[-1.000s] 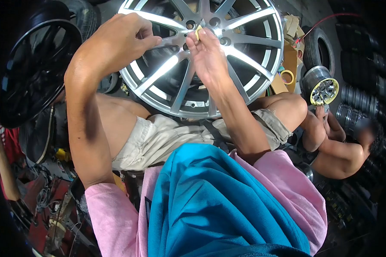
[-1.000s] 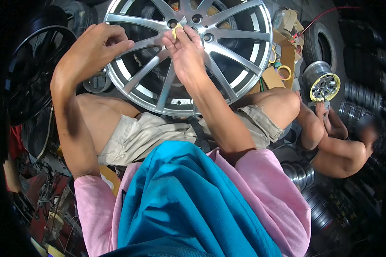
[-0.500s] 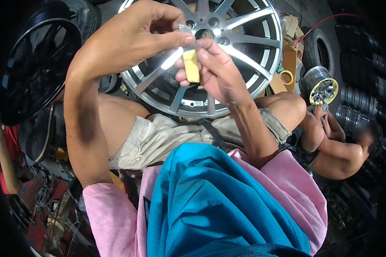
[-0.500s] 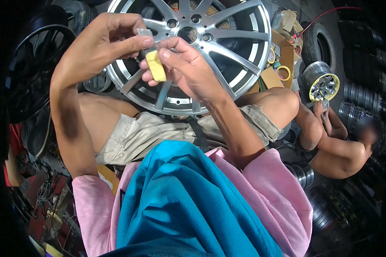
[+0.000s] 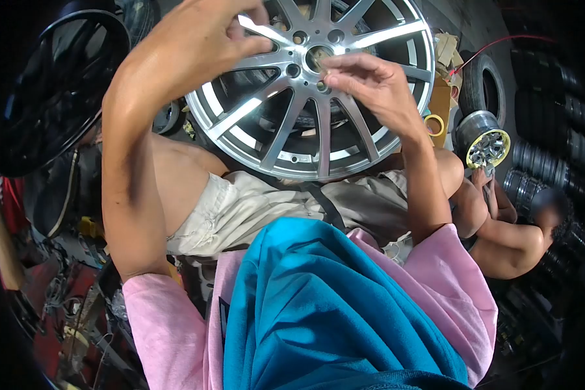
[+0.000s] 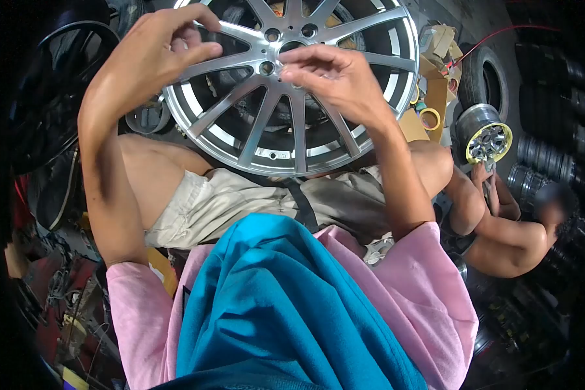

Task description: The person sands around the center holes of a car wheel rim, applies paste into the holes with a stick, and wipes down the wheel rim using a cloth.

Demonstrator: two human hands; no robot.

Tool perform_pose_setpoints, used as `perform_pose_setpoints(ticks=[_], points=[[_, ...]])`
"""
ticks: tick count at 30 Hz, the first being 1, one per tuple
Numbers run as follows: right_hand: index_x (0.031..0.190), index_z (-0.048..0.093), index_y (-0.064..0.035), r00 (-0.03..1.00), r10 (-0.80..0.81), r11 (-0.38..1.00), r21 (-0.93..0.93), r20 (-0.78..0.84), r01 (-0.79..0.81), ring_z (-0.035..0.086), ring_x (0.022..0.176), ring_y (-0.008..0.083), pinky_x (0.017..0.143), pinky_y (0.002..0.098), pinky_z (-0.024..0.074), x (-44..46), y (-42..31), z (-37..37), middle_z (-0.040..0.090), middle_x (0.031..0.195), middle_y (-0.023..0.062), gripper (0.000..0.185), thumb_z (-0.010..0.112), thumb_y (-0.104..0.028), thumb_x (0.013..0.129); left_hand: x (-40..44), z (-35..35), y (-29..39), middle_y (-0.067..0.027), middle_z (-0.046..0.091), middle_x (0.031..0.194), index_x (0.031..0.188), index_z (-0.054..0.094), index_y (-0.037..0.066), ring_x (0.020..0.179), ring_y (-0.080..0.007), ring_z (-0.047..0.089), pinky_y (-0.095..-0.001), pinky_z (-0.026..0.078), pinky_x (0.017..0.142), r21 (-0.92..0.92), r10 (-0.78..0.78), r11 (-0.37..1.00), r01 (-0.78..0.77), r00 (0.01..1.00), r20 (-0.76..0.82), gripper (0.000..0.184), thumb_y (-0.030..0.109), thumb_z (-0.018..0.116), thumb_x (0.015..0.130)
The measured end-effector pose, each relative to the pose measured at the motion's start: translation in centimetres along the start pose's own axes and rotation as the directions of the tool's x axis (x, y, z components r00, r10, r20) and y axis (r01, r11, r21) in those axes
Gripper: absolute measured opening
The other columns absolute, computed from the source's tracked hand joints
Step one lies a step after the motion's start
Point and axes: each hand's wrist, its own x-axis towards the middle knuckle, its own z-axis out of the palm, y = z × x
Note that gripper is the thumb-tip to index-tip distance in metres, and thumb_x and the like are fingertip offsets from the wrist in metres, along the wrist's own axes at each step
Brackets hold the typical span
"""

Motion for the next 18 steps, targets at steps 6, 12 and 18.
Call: perform_pose_setpoints(ticks=[6, 12, 18], points=[[0.114, 0.08, -0.0025, 0.972, -0.227, 0.722, -0.68, -0.061, 0.126, 0.074, 0.086, 0.0263, 0.083, 0.0341, 0.0571, 2.8, 2.4, -3.8, 0.076, 0.1, 0.0128, 0.026, 0.081, -0.017, 0.092, 0.7, -0.7, 0.3, -0.0129, 0.064, 0.075, 0.1, 0.076, -0.002, 0.071, -0.0244, 0.062, -0.0369, 0.05, 0.066, 0.038, -0.244, 0.969, 0.243, 0.968, 0.049, 0.025, 0.023, 0.078, 0.094], [0.115, 0.078, -0.0025, 0.954, -0.299, 0.499, -0.845, 0.04, 0.192, 0.07, 0.098, 0.0388, 0.091, 0.0463, 0.0559, 4.7, 3.5, -3.9, 0.072, 0.108, 0.0154, 0.028, 0.073, -0.022, 0.095, 0.2, 0.6, -1.9, -0.0054, 0.055, 0.074, 0.103, 0.076, 0.0, 0.068, -0.0153, 0.05, -0.0353, 0.043, 0.064, 0.023, 0.096, 0.995, -0.096, 0.995, 0.024, 0.025, 0.022, 0.079, 0.094], [0.115, 0.077, -0.0021, 0.934, -0.332, 0.408, -0.874, 0.129, 0.266, 0.069, 0.101, 0.0387, 0.093, 0.0469, 0.0557, 5.8, 4.2, -4.0, 0.071, 0.109, 0.0146, 0.028, 0.072, -0.021, 0.095, 0.1, 0.3, -1.7, -0.007, 0.056, 0.073, 0.103, 0.075, -0.001, 0.067, -0.0168, 0.052, -0.0363, 0.044, 0.063, 0.03, 0.042, 0.999, -0.043, 0.998, 0.051, 0.025, 0.022, 0.078, 0.094]])
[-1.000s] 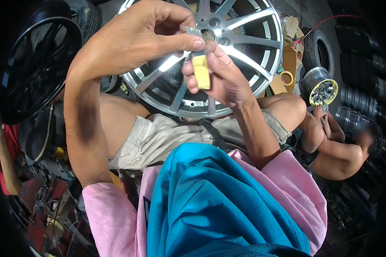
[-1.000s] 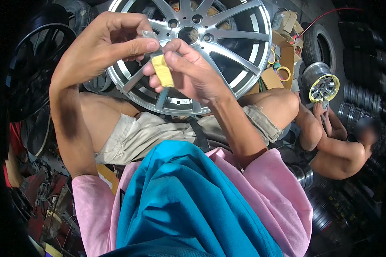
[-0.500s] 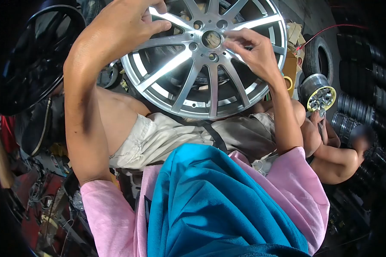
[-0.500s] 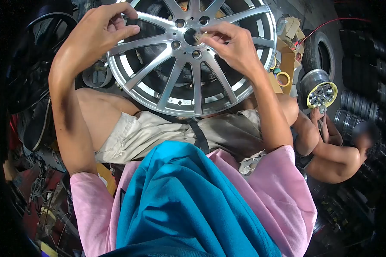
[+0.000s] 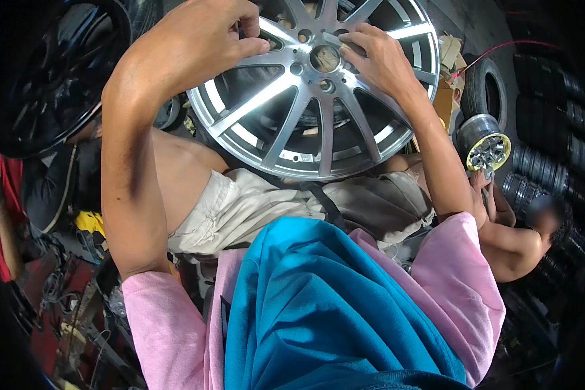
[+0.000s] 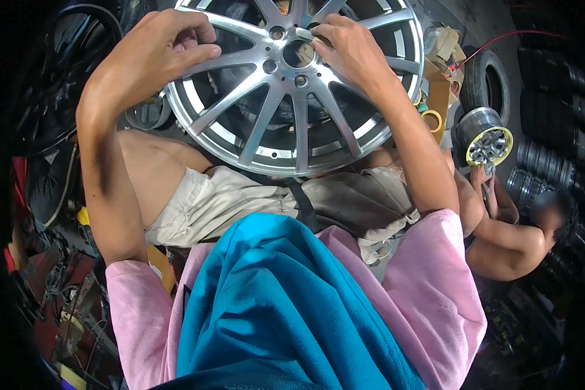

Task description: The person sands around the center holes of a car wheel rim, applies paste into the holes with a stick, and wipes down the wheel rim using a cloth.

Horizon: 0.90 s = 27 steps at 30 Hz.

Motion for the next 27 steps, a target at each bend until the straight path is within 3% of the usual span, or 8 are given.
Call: perform_pose_setpoints(ticks=[2, 4, 12, 14, 17, 23, 24, 27], points=[[0.114, 0.077, -0.0012, 1.0, 0.001, 1.0, 0.013, 0.021, -0.002, 0.069, 0.102, 0.0384, 0.093, 0.0468, 0.0557, 0.2, 0.1, 0.0, 0.071, 0.109, 0.0146, 0.028, 0.073, -0.02, 0.095, 0.0, -0.8, 0.6, -0.0082, 0.057, 0.072, 0.103, 0.075, -0.001, 0.066, -0.0184, 0.053, -0.0373, 0.045, 0.063, -0.011, -0.011, 1.0, 0.011, 1.0, 0.016, 0.025, 0.022, 0.078, 0.094], [0.113, 0.076, -0.0009, 0.999, -0.029, 1.0, 0.002, 0.023, 0.029, 0.07, 0.101, 0.0383, 0.093, 0.047, 0.0558, 0.4, 0.4, 0.0, 0.071, 0.108, 0.0142, 0.026, 0.073, -0.019, 0.094, 0.3, -3.0, 3.1, -0.0216, 0.074, 0.083, 0.095, 0.076, -0.004, 0.074, -0.0347, 0.073, -0.0402, 0.057, 0.067, 0.038, -0.182, 0.983, 0.179, 0.971, 0.152, 0.027, 0.023, 0.079, 0.091], [0.127, 0.07, -0.0056, 0.927, -0.367, 0.881, -0.291, 0.077, 0.373, 0.068, 0.107, 0.0352, 0.093, 0.046, 0.0559, 2.9, 1.8, -1.5, 0.063, 0.122, 0.0134, 0.038, 0.077, -0.004, 0.09, -0.5, -2.5, 3.6, -0.0194, 0.075, 0.083, 0.095, 0.076, -0.002, 0.078, -0.0333, 0.074, -0.041, 0.057, 0.071, 0.103, -0.147, 0.985, 0.14, 0.986, 0.072, 0.029, 0.026, 0.079, 0.09], [0.107, 0.071, -0.0035, 0.89, -0.434, 0.857, -0.241, 0.138, 0.455, 0.066, 0.091, 0.0299, 0.078, 0.0409, 0.0568, 4.1, 0.9, -2.5, 0.062, 0.096, 0.0118, 0.025, 0.076, -0.006, 0.083, -0.7, -2.7, 4.0, -0.0191, 0.075, 0.083, 0.095, 0.076, -0.002, 0.079, -0.0331, 0.074, -0.0409, 0.057, 0.072, 0.142, -0.113, 0.984, 0.11, 0.994, 0.011, 0.029, 0.026, 0.079, 0.09], [0.107, 0.067, -0.0031, 0.871, -0.472, 0.853, -0.181, 0.135, 0.49, 0.062, 0.094, 0.0331, 0.084, 0.0432, 0.0536, 4.2, 1.3, -2.4, 0.056, 0.096, 0.0129, 0.028, 0.071, -0.009, 0.08, -0.3, -3.2, 3.8, -0.0191, 0.074, 0.083, 0.096, 0.076, -0.002, 0.079, -0.0333, 0.074, -0.0411, 0.057, 0.072, 0.013, -0.199, 0.98, 0.199, 0.972, 0.127, 0.03, 0.027, 0.079, 0.09], [0.107, 0.067, -0.0022, 0.892, -0.347, 0.92, -0.077, 0.291, 0.383, 0.064, 0.101, 0.0342, 0.086, 0.0421, 0.0537, 4.6, 1.6, -3.0, 0.059, 0.103, 0.0152, 0.026, 0.071, -0.011, 0.083, -1.1, -2.1, 3.3, -0.0187, 0.074, 0.088, 0.096, 0.076, -0.001, 0.085, -0.0328, 0.072, -0.0419, 0.057, 0.077, 0.184, -0.101, 0.977, 0.109, 0.994, -0.052, 0.032, 0.03, 0.079, 0.091], [0.107, 0.067, -0.0022, 0.891, -0.347, 0.92, -0.078, 0.291, 0.384, 0.064, 0.101, 0.0342, 0.086, 0.0421, 0.0537, 4.9, 2.0, -2.8, 0.059, 0.103, 0.0152, 0.026, 0.071, -0.011, 0.083, -0.6, -2.4, 2.8, -0.0184, 0.074, 0.089, 0.097, 0.076, -0.001, 0.088, -0.0329, 0.072, -0.0419, 0.057, 0.079, 0.143, -0.145, 0.98, 0.14, 0.989, 0.023, 0.032, 0.03, 0.079, 0.091], [0.106, 0.067, -0.0018, 0.844, -0.481, 0.832, -0.182, 0.236, 0.525, 0.065, 0.104, 0.0333, 0.088, 0.042, 0.0549, 5.9, 2.6, -2.4, 0.06, 0.106, 0.0158, 0.021, 0.067, -0.008, 0.085, -1.3, -2.3, 3.2, -0.0181, 0.073, 0.09, 0.098, 0.076, 0.0, 0.091, -0.0331, 0.071, -0.0419, 0.056, 0.082, 0.141, -0.137, 0.981, 0.13, 0.99, 0.045, 0.032, 0.031, 0.078, 0.092]])
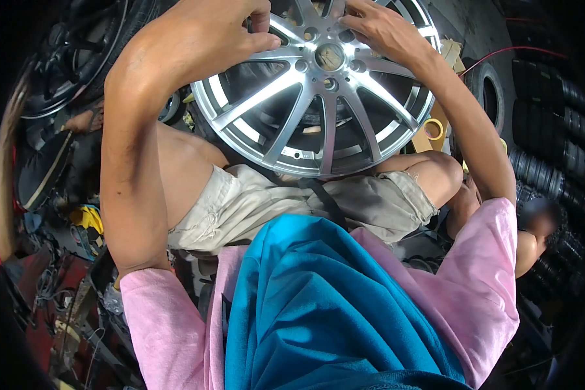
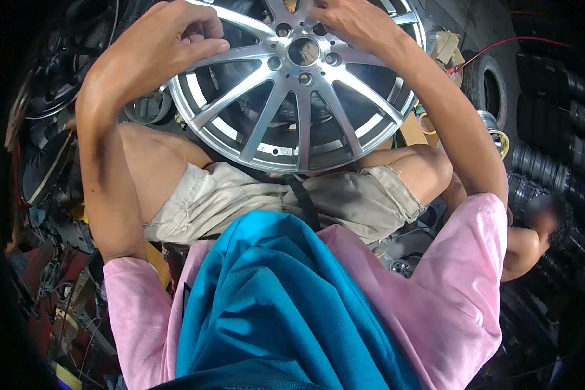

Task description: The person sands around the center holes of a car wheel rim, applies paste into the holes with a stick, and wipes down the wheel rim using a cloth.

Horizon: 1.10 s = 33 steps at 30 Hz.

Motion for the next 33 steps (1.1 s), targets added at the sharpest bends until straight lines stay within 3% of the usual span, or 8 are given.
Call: perform_pose_setpoints(ticks=[8, 13, 15, 18, 20, 26, 28, 33], points=[[0.109, 0.062, -0.0048, 0.953, -0.267, 0.933, -0.21, 0.143, 0.293, 0.059, 0.117, 0.0264, 0.107, 0.0344, 0.0483, 3.2, 0.0, -1.1, 0.057, 0.129, 0.0116, 0.021, 0.061, -0.012, 0.089, -0.3, 0.2, 0.3, -0.0194, 0.073, 0.089, 0.099, 0.076, -0.001, 0.092, -0.0337, 0.071, -0.0422, 0.056, 0.083, 0.043, 0.027, 0.999, -0.024, 0.996, -0.079, 0.032, 0.031, 0.078, 0.092], [0.111, 0.061, -0.0048, 0.952, -0.278, 0.943, -0.151, 0.126, 0.295, 0.059, 0.116, 0.0261, 0.105, 0.0346, 0.0482, 3.3, 0.2, -1.2, 0.056, 0.128, 0.011, 0.022, 0.06, -0.015, 0.091, 0.6, -0.4, -0.3, -0.0204, 0.073, 0.09, 0.098, 0.076, -0.001, 0.087, -0.0341, 0.072, -0.0422, 0.057, 0.079, -0.067, -0.049, 0.996, 0.054, 0.996, 0.073, 0.032, 0.03, 0.079, 0.093], [0.111, 0.061, -0.0045, 0.953, -0.275, 0.951, -0.107, 0.125, 0.288, 0.059, 0.115, 0.0268, 0.104, 0.0351, 0.0484, 2.9, 0.5, -1.0, 0.057, 0.125, 0.0121, 0.023, 0.06, -0.016, 0.092, -0.2, -0.3, 0.5, -0.0204, 0.074, 0.09, 0.097, 0.076, -0.001, 0.088, -0.0338, 0.072, -0.042, 0.057, 0.078, -0.026, -0.03, 0.999, 0.031, 0.999, 0.017, 0.031, 0.03, 0.079, 0.093], [0.107, 0.065, -0.0043, 0.988, -0.148, 0.987, -0.052, 0.037, 0.15, 0.06, 0.107, 0.0296, 0.098, 0.0393, 0.0486, 0.4, 0.8, -0.8, 0.059, 0.112, 0.0131, 0.02, 0.065, -0.017, 0.091, 0.3, -0.9, 0.5, -0.0199, 0.074, 0.09, 0.097, 0.076, 0.0, 0.089, -0.0339, 0.072, -0.0421, 0.057, 0.079, -0.048, -0.067, 0.996, 0.069, 0.996, 0.051, 0.031, 0.03, 0.078, 0.094], [0.128, 0.068, -0.006, 0.985, 0.17, 0.974, 0.15, 0.02, -0.171, 0.068, 0.105, 0.0345, 0.092, 0.0455, 0.0562, -1.9, -0.8, -2.3, 0.059, 0.124, 0.013, 0.04, 0.076, -0.002, 0.09, 0.3, -1.0, 0.1, -0.0196, 0.073, 0.09, 0.096, 0.076, 0.0, 0.089, -0.0344, 0.072, -0.0424, 0.057, 0.08, -0.101, -0.125, 0.985, 0.14, 0.982, 0.142, 0.03, 0.03, 0.078, 0.094], [0.118, 0.07, -0.0025, 0.924, 0.383, 0.898, 0.23, 0.012, -0.375, 0.071, 0.093, 0.0404, 0.084, 0.0498, 0.0579, -7.8, -3.1, -1.4, 0.06, 0.116, 0.0171, 0.026, 0.074, -0.016, 0.096, -0.1, 1.1, -0.4, -0.0191, 0.073, 0.092, 0.098, 0.075, -0.001, 0.091, -0.0357, 0.072, -0.0437, 0.056, 0.084, 0.09, 0.129, 0.989, -0.114, 0.976, -0.173, 0.031, 0.03, 0.076, 0.096], [0.119, 0.07, -0.0027, 0.893, 0.449, 0.859, 0.264, 0.02, -0.438, 0.07, 0.092, 0.0412, 0.083, 0.0499, 0.0576, -8.6, -3.4, -0.8, 0.061, 0.114, 0.0174, 0.026, 0.073, -0.016, 0.096, 1.2, -0.2, -0.1, -0.02, 0.074, 0.094, 0.1, 0.075, -0.001, 0.091, -0.0352, 0.072, -0.0438, 0.057, 0.083, -0.055, -0.076, 0.995, 0.084, 0.986, 0.148, 0.032, 0.031, 0.075, 0.096], [0.118, 0.071, -0.0022, 0.875, 0.483, 0.833, 0.294, 0.03, -0.469, 0.07, 0.092, 0.0436, 0.083, 0.0514, 0.0571, -8.3, -3.9, -0.4, 0.061, 0.114, 0.0181, 0.027, 0.073, -0.018, 0.097, 1.1, -0.8, 1.3, -0.0209, 0.074, 0.095, 0.101, 0.075, -0.001, 0.09, -0.0345, 0.073, -0.0439, 0.057, 0.082, -0.055, -0.166, 0.982, 0.18, 0.966, 0.198, 0.032, 0.03, 0.075, 0.097]])
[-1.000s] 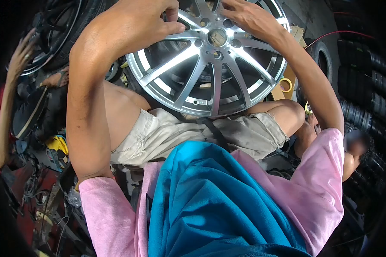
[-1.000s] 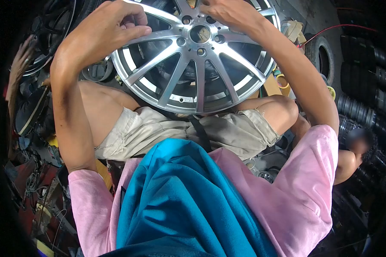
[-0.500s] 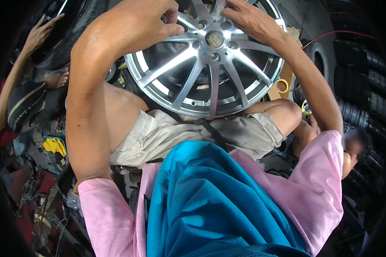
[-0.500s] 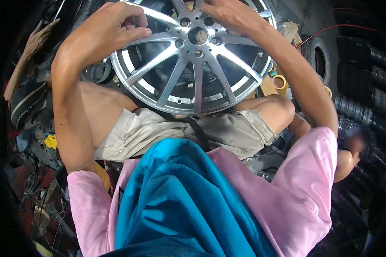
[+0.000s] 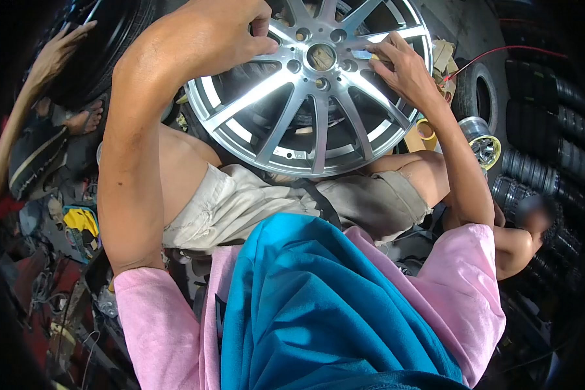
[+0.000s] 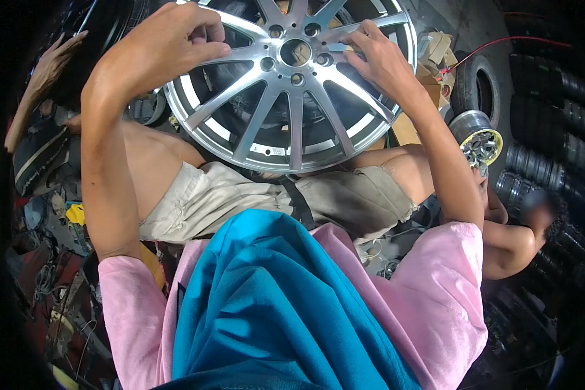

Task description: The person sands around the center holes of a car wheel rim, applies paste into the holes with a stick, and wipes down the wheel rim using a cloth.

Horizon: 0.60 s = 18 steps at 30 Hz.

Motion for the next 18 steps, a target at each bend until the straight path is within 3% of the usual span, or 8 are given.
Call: perform_pose_setpoints(ticks=[2, 5, 8, 11, 12, 14, 18], points=[[0.118, 0.071, -0.0024, 1.0, 0.02, 0.999, -0.029, -0.006, -0.02, 0.07, 0.093, 0.0443, 0.084, 0.0519, 0.0571, 0.2, -0.3, 0.1, 0.061, 0.115, 0.0179, 0.027, 0.073, -0.019, 0.097, 0.1, 0.1, -0.3, -0.021, 0.074, 0.095, 0.101, 0.075, -0.002, 0.089, -0.0342, 0.073, -0.0438, 0.058, 0.081, 0.014, 0.051, 0.999, -0.051, 0.999, -0.014, 0.032, 0.03, 0.075, 0.097], [0.118, 0.071, -0.0022, 1.0, 0.019, 1.0, -0.012, -0.007, -0.019, 0.07, 0.093, 0.0443, 0.084, 0.0523, 0.0574, 0.1, -0.3, 0.5, 0.062, 0.115, 0.0176, 0.027, 0.073, -0.018, 0.097, 0.2, 0.0, -0.4, -0.0215, 0.074, 0.095, 0.1, 0.075, -0.003, 0.088, -0.0337, 0.073, -0.0433, 0.058, 0.08, -0.015, 0.007, 1.0, -0.007, 0.999, 0.039, 0.034, 0.03, 0.075, 0.096], [0.117, 0.071, -0.002, 0.999, 0.049, 0.999, -0.017, 0.002, -0.049, 0.07, 0.093, 0.0447, 0.084, 0.0527, 0.0573, 0.1, -0.6, 0.6, 0.061, 0.116, 0.0178, 0.026, 0.074, -0.018, 0.096, 0.2, 0.1, -0.9, -0.0206, 0.074, 0.09, 0.099, 0.075, -0.003, 0.084, -0.0329, 0.073, -0.0429, 0.058, 0.077, 0.019, 0.069, 0.997, -0.068, 0.997, -0.035, 0.033, 0.029, 0.074, 0.096], [0.12, 0.07, 0.0008, 0.999, 0.035, 0.998, -0.053, 0.035, -0.033, 0.069, 0.097, 0.0423, 0.085, 0.0499, 0.0547, 0.6, -1.1, 0.2, 0.061, 0.113, 0.0179, 0.027, 0.07, -0.017, 0.1, 0.3, -0.4, -0.8, -0.0192, 0.074, 0.084, 0.097, 0.075, -0.002, 0.079, -0.0323, 0.073, -0.0426, 0.058, 0.075, -0.041, 0.03, 0.999, -0.027, 0.996, 0.084, 0.031, 0.028, 0.074, 0.096], [0.12, 0.07, 0.0008, 0.999, 0.034, 0.998, -0.053, 0.036, -0.032, 0.069, 0.097, 0.0423, 0.085, 0.0499, 0.0547, 0.8, -1.1, 0.1, 0.061, 0.113, 0.0179, 0.027, 0.07, -0.017, 0.1, 0.3, 0.0, -1.1, -0.0186, 0.074, 0.081, 0.097, 0.075, -0.002, 0.078, -0.0322, 0.073, -0.0424, 0.058, 0.074, -0.033, 0.072, 0.997, -0.071, 0.997, 0.03, 0.03, 0.028, 0.073, 0.096], [0.119, 0.068, 0.0002, 0.999, -0.035, 0.994, -0.101, 0.04, 0.039, 0.07, 0.093, 0.0423, 0.083, 0.0516, 0.0545, 1.2, -1.0, 0.1, 0.059, 0.117, 0.0171, 0.025, 0.071, -0.013, 0.098, 0.3, 0.2, -1.4, -0.018, 0.074, 0.079, 0.096, 0.075, -0.002, 0.076, -0.0321, 0.073, -0.0422, 0.058, 0.073, -0.023, 0.113, 0.993, -0.114, 0.993, -0.024, 0.03, 0.028, 0.073, 0.096], [0.119, 0.066, -0.0008, 0.994, -0.099, 0.979, -0.175, 0.05, 0.107, 0.07, 0.092, 0.0422, 0.082, 0.053, 0.0539, 1.8, -1.0, 0.0, 0.057, 0.121, 0.0161, 0.024, 0.072, -0.011, 0.097, 0.2, 0.1, -1.1, -0.0202, 0.074, 0.086, 0.098, 0.076, -0.003, 0.082, -0.0333, 0.074, -0.0427, 0.058, 0.077, -0.033, 0.078, 0.996, -0.077, 0.997, 0.014, 0.031, 0.028, 0.072, 0.096]])
